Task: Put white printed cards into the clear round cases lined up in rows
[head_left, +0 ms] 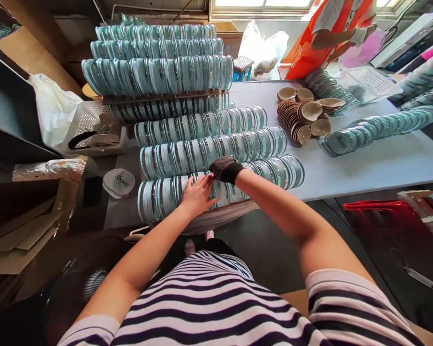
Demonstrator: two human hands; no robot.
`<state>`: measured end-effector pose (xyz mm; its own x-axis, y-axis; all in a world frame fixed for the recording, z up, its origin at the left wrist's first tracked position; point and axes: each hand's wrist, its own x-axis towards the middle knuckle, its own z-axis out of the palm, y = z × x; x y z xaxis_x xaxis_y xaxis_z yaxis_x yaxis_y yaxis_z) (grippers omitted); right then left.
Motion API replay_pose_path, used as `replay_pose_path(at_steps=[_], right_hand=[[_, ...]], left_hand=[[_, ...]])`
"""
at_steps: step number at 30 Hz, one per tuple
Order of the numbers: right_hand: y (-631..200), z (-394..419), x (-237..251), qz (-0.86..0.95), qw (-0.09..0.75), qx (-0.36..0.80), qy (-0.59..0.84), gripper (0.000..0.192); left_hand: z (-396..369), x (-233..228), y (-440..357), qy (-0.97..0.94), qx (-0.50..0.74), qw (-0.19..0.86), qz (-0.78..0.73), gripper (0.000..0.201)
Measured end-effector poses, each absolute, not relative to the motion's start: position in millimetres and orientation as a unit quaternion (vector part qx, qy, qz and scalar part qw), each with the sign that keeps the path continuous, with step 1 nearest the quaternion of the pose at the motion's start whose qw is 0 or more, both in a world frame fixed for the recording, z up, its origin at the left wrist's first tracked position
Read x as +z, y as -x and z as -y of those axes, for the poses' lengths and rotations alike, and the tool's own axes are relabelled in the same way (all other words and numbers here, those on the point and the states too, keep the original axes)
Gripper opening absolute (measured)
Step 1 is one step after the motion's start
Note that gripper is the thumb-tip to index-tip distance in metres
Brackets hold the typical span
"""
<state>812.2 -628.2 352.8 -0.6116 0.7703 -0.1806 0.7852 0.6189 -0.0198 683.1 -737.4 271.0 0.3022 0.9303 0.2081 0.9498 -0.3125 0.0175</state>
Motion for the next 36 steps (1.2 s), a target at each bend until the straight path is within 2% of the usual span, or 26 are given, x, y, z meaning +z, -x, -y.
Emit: replay_pose_path(at_steps=[2,5,8,10,13,16,18,19,23,25,28,31,34,36], right_hand=[[-837,660,333,-0.897,0.049,-0.046,-0.438,0.031],[-867,706,278,-0.876,0.006,-0.073,-0.476,0.036],[-879,736,219,-0.864,0.027,-0.114,-0.489,0.043],[-881,743,199,-0.864,0.046,-0.126,-0.485,0.046],[-888,736,213,-0.874,0.048,-0.132,-0.465,0.047],[-901,701,267,-0.873,-0.015,-0.092,-0.478,0.049],[-903,664,307,-0.849,-0.049,-0.026,-0.526,0.046],[-899,644,323,-0.852,-0.031,-0.001,-0.523,0.041],[-862,584,359,-0.889,0.189,-0.053,-0.414,0.031],[-848,579,364,-0.902,0.21,-0.045,-0.375,0.03],[-853,604,364,-0.912,0.144,-0.003,-0.383,0.031],[-884,648,344,-0.911,0.087,0.009,-0.403,0.039],[-915,690,293,-0.887,0.031,-0.022,-0.461,0.042],[-924,710,251,-0.867,0.024,-0.064,-0.494,0.043]], left_hand=[[738,272,-684,0.803,-0.091,0.051,0.587,0.072],[738,273,-686,0.802,-0.094,0.046,0.588,0.072],[739,272,-685,0.803,-0.095,0.043,0.587,0.073],[740,272,-684,0.801,-0.095,0.045,0.589,0.072],[742,275,-685,0.799,-0.091,0.047,0.592,0.07],[738,281,-696,0.803,-0.086,0.058,0.587,0.07],[731,283,-708,0.813,-0.08,0.063,0.573,0.074],[726,283,-715,0.819,-0.076,0.061,0.565,0.076],[713,277,-731,0.822,-0.068,0.043,0.564,0.075],[711,275,-732,0.819,-0.069,0.04,0.569,0.075],[711,273,-730,0.811,-0.072,0.036,0.579,0.078],[713,272,-731,0.805,-0.088,0.035,0.586,0.075],[713,271,-734,0.802,-0.096,0.037,0.588,0.074],[713,271,-734,0.801,-0.094,0.038,0.59,0.074]])
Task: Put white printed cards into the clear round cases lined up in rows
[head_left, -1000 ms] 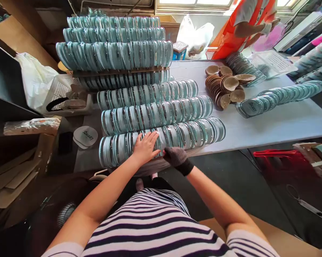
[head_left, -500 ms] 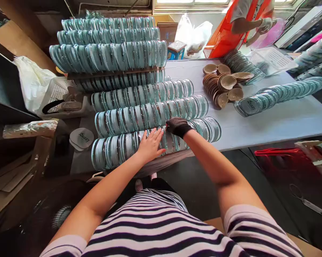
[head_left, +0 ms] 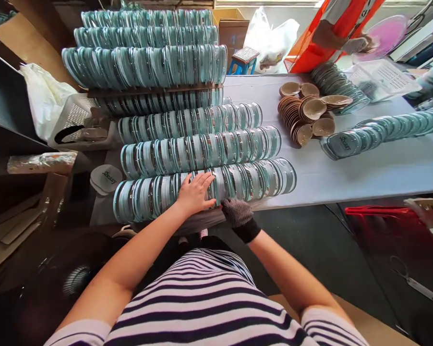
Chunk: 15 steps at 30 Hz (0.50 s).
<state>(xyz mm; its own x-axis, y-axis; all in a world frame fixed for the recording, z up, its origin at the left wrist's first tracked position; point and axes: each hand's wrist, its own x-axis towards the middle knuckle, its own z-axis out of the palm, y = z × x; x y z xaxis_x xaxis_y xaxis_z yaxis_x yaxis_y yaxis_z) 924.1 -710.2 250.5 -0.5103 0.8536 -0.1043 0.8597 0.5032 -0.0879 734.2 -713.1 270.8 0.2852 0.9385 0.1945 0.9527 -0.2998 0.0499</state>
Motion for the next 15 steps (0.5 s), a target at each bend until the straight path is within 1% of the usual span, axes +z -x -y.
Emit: replay_pose_path(at_steps=[3,5,6,9,11,12,13,15], right_hand=[[-926,725,199,-0.85,0.034,-0.101,-0.516,0.046],[-929,724,187,-0.85,0.037,-0.107,-0.514,0.044],[-933,720,189,-0.855,0.032,-0.108,-0.507,0.043],[-948,692,226,-0.86,-0.014,-0.087,-0.502,0.048],[-953,660,265,-0.842,-0.05,-0.038,-0.535,0.05],[-951,642,286,-0.832,-0.054,-0.008,-0.552,0.048],[-946,623,305,-0.835,-0.031,0.008,-0.549,0.044],[-928,588,335,-0.85,0.092,-0.014,-0.519,0.035]], left_hand=[[713,271,-732,0.799,-0.091,0.038,0.593,0.075],[714,272,-730,0.8,-0.085,0.036,0.593,0.075],[714,273,-730,0.8,-0.079,0.036,0.594,0.075],[712,278,-737,0.802,-0.061,0.045,0.593,0.078],[707,282,-748,0.811,-0.054,0.054,0.58,0.081],[704,283,-756,0.817,-0.052,0.055,0.572,0.083],[700,283,-763,0.822,-0.05,0.054,0.565,0.083],[693,284,-775,0.827,-0.044,0.047,0.559,0.081]])
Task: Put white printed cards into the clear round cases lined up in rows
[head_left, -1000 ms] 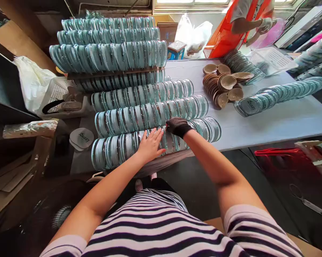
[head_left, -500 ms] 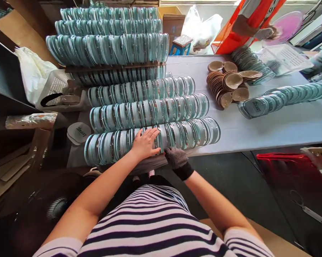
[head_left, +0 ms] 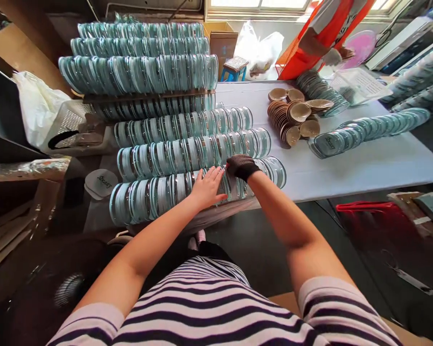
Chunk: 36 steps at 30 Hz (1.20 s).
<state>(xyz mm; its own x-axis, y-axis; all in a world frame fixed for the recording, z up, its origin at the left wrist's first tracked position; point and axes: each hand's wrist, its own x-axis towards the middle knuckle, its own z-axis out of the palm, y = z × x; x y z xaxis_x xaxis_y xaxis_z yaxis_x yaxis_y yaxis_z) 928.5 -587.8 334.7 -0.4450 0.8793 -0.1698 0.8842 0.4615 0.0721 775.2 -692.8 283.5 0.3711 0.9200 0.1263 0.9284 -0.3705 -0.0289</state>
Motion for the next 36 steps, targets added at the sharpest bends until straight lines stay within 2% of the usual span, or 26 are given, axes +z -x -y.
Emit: replay_pose_path(at_steps=[2,4,7,11,15,18,20,23,26,28,29,34,36], right_hand=[[-907,563,351,-0.86,0.201,-0.034,-0.468,0.033],[-894,555,356,-0.869,0.23,-0.031,-0.437,0.032],[-901,574,351,-0.885,0.152,0.0,-0.44,0.028],[-944,638,323,-0.868,0.056,0.009,-0.494,0.033],[-972,694,257,-0.85,0.037,-0.018,-0.526,0.035],[-976,706,207,-0.843,0.031,-0.074,-0.532,0.035],[-980,703,193,-0.85,0.033,-0.096,-0.518,0.037],[-1000,686,211,-0.872,0.036,-0.102,-0.477,0.041],[-1024,647,262,-0.868,-0.02,-0.048,-0.494,0.049],[-1027,610,299,-0.857,-0.039,0.007,-0.514,0.045],[-1023,590,314,-0.868,-0.015,0.018,-0.497,0.04],[-969,516,343,-0.909,0.256,-0.06,-0.325,0.033],[-956,510,344,-0.917,0.277,-0.057,-0.281,0.032]], left_hand=[[688,283,-782,0.826,-0.037,0.041,0.561,0.076],[686,281,-783,0.825,-0.034,0.04,0.562,0.075],[686,279,-780,0.824,-0.046,0.042,0.562,0.076],[686,275,-778,0.825,-0.069,0.045,0.559,0.079],[685,271,-779,0.824,-0.074,0.044,0.561,0.079],[686,270,-777,0.823,-0.081,0.048,0.561,0.079],[687,272,-775,0.823,-0.08,0.047,0.56,0.078],[690,278,-781,0.814,-0.077,0.041,0.574,0.079],[687,283,-806,0.804,-0.095,0.052,0.585,0.088],[681,282,-829,0.802,-0.099,0.057,0.586,0.088],[677,280,-839,0.8,-0.096,0.055,0.589,0.085],[662,268,-858,0.789,-0.073,0.045,0.609,0.076],[662,266,-855,0.786,-0.07,0.05,0.612,0.079]])
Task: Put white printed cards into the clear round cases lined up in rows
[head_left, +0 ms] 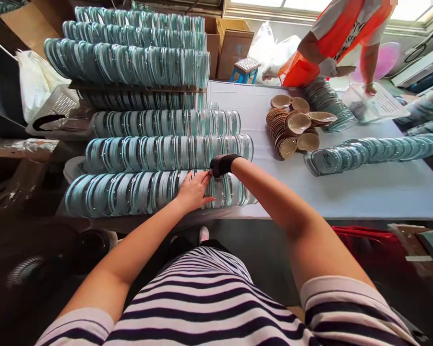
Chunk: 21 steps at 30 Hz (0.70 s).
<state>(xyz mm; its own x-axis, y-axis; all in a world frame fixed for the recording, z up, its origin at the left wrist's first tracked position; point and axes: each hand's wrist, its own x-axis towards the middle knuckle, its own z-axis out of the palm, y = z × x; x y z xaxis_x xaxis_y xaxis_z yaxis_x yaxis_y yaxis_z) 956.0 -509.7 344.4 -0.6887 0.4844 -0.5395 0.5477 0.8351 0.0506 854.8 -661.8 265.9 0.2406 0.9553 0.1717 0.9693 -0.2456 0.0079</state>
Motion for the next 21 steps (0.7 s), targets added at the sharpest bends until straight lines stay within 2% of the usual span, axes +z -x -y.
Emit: replay_pose_path(at_steps=[5,8,12,15,18,21], right_hand=[[-991,554,332,-0.942,0.124,-0.009,-0.311,0.036],[-1030,604,292,-0.925,0.041,-0.035,-0.376,0.038],[-1054,654,213,-0.908,0.057,-0.085,-0.406,0.043],[-1057,665,180,-0.899,0.085,-0.116,-0.413,0.046],[-1066,657,196,-0.904,0.054,-0.13,-0.403,0.049],[-1076,626,251,-0.89,-0.041,-0.067,-0.448,0.051]], left_hand=[[662,269,-851,0.783,-0.064,0.05,0.616,0.075],[662,272,-853,0.784,-0.055,0.048,0.616,0.073],[661,273,-854,0.782,-0.041,0.045,0.62,0.075],[664,274,-852,0.78,-0.039,0.048,0.623,0.075],[666,276,-856,0.779,-0.04,0.05,0.624,0.073],[663,278,-871,0.788,-0.055,0.064,0.61,0.074]])
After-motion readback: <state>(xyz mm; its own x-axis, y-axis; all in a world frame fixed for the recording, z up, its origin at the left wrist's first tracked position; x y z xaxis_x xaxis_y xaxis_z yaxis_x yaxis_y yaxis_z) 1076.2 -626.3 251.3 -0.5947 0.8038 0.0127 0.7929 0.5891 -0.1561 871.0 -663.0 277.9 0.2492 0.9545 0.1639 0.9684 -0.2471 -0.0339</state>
